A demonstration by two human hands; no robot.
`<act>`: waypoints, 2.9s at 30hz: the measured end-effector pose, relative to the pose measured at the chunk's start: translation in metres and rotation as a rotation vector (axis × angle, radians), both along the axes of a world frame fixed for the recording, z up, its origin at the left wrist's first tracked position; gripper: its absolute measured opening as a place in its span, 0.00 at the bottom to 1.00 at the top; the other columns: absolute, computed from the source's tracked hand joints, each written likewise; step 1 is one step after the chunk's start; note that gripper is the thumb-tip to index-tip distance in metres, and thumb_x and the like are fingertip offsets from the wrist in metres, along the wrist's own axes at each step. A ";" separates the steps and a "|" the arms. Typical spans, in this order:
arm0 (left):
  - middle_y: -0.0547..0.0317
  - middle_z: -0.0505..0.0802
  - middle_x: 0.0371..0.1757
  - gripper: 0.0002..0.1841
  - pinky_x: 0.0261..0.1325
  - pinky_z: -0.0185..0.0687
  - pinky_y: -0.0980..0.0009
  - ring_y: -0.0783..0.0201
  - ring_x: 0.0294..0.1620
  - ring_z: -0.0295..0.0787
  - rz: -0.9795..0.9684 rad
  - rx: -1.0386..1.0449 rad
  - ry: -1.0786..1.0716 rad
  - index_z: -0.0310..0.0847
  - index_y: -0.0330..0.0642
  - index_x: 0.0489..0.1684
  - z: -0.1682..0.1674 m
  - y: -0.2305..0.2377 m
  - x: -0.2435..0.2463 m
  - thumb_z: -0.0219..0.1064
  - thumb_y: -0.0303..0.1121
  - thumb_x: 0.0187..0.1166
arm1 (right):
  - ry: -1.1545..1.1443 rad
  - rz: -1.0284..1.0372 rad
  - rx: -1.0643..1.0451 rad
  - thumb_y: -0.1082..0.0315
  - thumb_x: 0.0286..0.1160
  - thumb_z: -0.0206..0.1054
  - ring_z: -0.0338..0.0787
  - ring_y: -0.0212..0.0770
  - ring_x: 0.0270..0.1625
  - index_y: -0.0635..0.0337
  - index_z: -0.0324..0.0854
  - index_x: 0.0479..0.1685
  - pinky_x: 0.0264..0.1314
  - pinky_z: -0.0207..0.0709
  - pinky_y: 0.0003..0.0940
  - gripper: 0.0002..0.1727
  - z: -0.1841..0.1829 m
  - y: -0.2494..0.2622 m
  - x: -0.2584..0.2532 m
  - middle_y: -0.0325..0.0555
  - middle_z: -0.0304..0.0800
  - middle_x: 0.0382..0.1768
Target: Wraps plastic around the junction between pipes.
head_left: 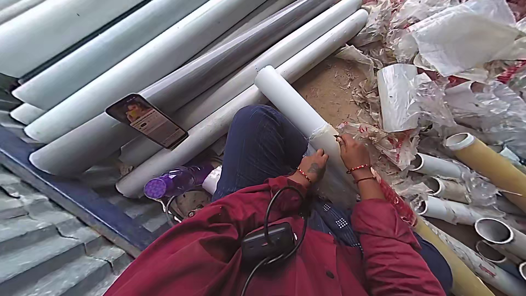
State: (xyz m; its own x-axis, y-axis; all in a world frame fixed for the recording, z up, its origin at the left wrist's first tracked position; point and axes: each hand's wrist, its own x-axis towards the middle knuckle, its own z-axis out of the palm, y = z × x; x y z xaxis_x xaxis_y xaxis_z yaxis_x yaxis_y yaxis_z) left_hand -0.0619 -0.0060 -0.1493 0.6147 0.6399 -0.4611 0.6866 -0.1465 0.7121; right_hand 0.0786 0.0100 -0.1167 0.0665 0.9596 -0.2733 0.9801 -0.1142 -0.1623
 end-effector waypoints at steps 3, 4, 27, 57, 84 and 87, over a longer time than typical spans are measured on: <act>0.37 0.78 0.79 0.20 0.71 0.77 0.43 0.40 0.75 0.80 -0.014 -0.042 -0.049 0.75 0.32 0.76 -0.001 0.001 -0.003 0.55 0.27 0.89 | -0.097 0.099 -0.017 0.66 0.94 0.53 0.92 0.75 0.51 0.67 0.85 0.61 0.50 0.77 0.73 0.17 -0.003 0.016 -0.007 0.72 0.92 0.45; 0.37 0.78 0.80 0.20 0.72 0.76 0.43 0.39 0.76 0.79 -0.040 -0.054 -0.050 0.74 0.31 0.76 0.000 0.002 -0.003 0.55 0.28 0.89 | -0.113 0.121 -0.024 0.67 0.93 0.53 0.92 0.76 0.51 0.68 0.85 0.60 0.49 0.77 0.73 0.17 -0.002 0.019 -0.008 0.73 0.92 0.45; 0.34 0.83 0.72 0.17 0.64 0.78 0.41 0.37 0.77 0.77 -0.154 0.022 -0.043 0.79 0.27 0.68 -0.007 -0.002 0.004 0.52 0.26 0.88 | -0.258 0.313 0.072 0.76 0.84 0.58 0.93 0.73 0.38 0.68 0.87 0.46 0.32 0.77 0.66 0.11 -0.005 0.024 -0.014 0.69 0.91 0.33; 0.42 0.92 0.61 0.14 0.57 0.81 0.43 0.42 0.68 0.86 -0.039 0.203 -0.109 0.89 0.34 0.57 -0.020 -0.004 -0.003 0.57 0.25 0.85 | -0.299 0.281 -0.139 0.73 0.84 0.58 0.93 0.74 0.40 0.70 0.88 0.45 0.36 0.77 0.68 0.12 0.013 -0.025 0.041 0.70 0.91 0.33; 0.40 0.92 0.63 0.13 0.70 0.78 0.44 0.41 0.71 0.85 -0.038 0.265 -0.233 0.90 0.32 0.54 -0.034 -0.011 -0.013 0.59 0.19 0.82 | -0.376 0.229 -0.301 0.74 0.84 0.56 0.92 0.75 0.51 0.72 0.86 0.54 0.50 0.78 0.70 0.14 0.026 -0.101 0.119 0.74 0.92 0.45; 0.39 0.90 0.66 0.14 0.77 0.74 0.47 0.41 0.73 0.84 -0.021 0.219 -0.267 0.89 0.29 0.56 -0.036 -0.011 -0.014 0.58 0.17 0.82 | -0.411 0.173 -0.424 0.73 0.87 0.53 0.90 0.75 0.57 0.71 0.83 0.63 0.57 0.76 0.70 0.17 0.034 -0.101 0.118 0.74 0.91 0.51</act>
